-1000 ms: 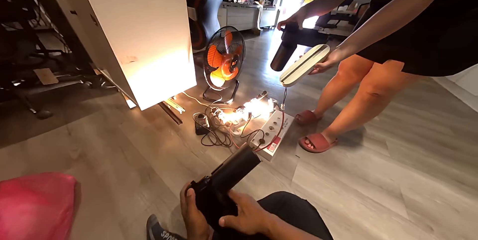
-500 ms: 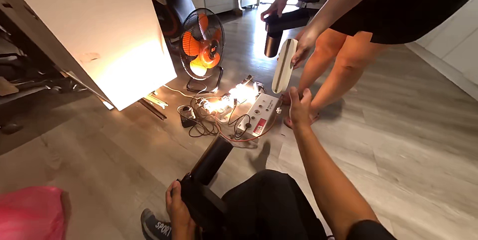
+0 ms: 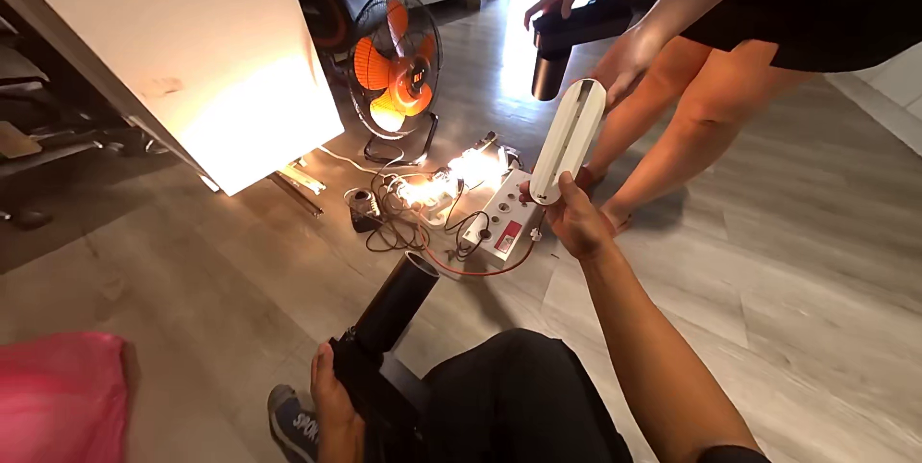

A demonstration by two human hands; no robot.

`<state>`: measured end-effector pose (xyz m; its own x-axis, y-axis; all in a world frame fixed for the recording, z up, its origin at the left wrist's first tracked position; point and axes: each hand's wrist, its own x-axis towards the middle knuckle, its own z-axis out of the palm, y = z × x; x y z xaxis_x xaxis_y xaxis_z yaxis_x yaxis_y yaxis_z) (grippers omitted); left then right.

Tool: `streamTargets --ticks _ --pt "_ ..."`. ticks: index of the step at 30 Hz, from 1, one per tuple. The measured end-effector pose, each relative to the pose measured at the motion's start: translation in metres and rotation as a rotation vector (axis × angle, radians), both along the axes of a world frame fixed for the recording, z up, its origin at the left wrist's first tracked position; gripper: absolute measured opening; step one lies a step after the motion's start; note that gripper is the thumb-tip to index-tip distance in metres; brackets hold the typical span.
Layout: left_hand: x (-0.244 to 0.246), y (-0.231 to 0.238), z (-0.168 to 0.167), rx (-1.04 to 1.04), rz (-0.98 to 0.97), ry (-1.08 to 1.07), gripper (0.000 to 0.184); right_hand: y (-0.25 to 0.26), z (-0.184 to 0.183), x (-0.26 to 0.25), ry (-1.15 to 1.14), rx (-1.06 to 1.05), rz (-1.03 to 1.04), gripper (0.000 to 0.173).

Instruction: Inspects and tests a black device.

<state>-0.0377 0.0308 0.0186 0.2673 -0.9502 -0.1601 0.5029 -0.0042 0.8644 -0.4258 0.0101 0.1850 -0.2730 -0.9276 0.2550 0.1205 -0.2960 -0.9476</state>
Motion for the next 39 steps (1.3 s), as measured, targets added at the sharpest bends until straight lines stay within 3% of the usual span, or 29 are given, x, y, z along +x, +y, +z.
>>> streamTargets --ticks 6,9,15,18,24,29,33,36,39 --pt "0.012 0.001 0.004 -0.047 0.018 0.02 0.04 0.042 -0.036 0.015 -0.079 -0.007 0.004 0.065" --pt "0.017 -0.001 0.006 -0.1 0.013 0.005 0.043 0.064 -0.072 0.014 -0.282 0.039 -0.034 0.045" --pt "0.022 0.0 0.012 -0.158 0.023 -0.059 0.046 0.095 -0.158 0.007 -0.664 0.489 -0.485 0.048" --pt "0.023 0.0 0.011 -0.165 0.023 -0.073 0.047 0.1 -0.185 0.002 -0.684 0.646 -0.536 0.039" --pt "0.024 -0.004 0.009 -0.175 -0.02 -0.088 0.049 0.091 -0.207 -0.007 -0.39 0.889 -0.245 0.03" --pt "0.027 -0.012 0.003 -0.191 -0.052 -0.142 0.058 0.071 -0.219 -0.019 0.047 1.049 0.307 0.022" --pt "0.033 -0.02 -0.001 -0.213 -0.088 -0.159 0.05 0.029 -0.236 -0.024 0.234 1.084 0.646 0.025" --pt "0.032 -0.026 0.0 -0.174 -0.07 -0.134 0.046 0.004 -0.236 -0.015 0.347 1.113 0.641 0.038" --pt "0.033 -0.03 0.001 -0.137 -0.046 -0.182 0.048 -0.016 -0.236 -0.004 0.65 1.11 0.488 0.087"
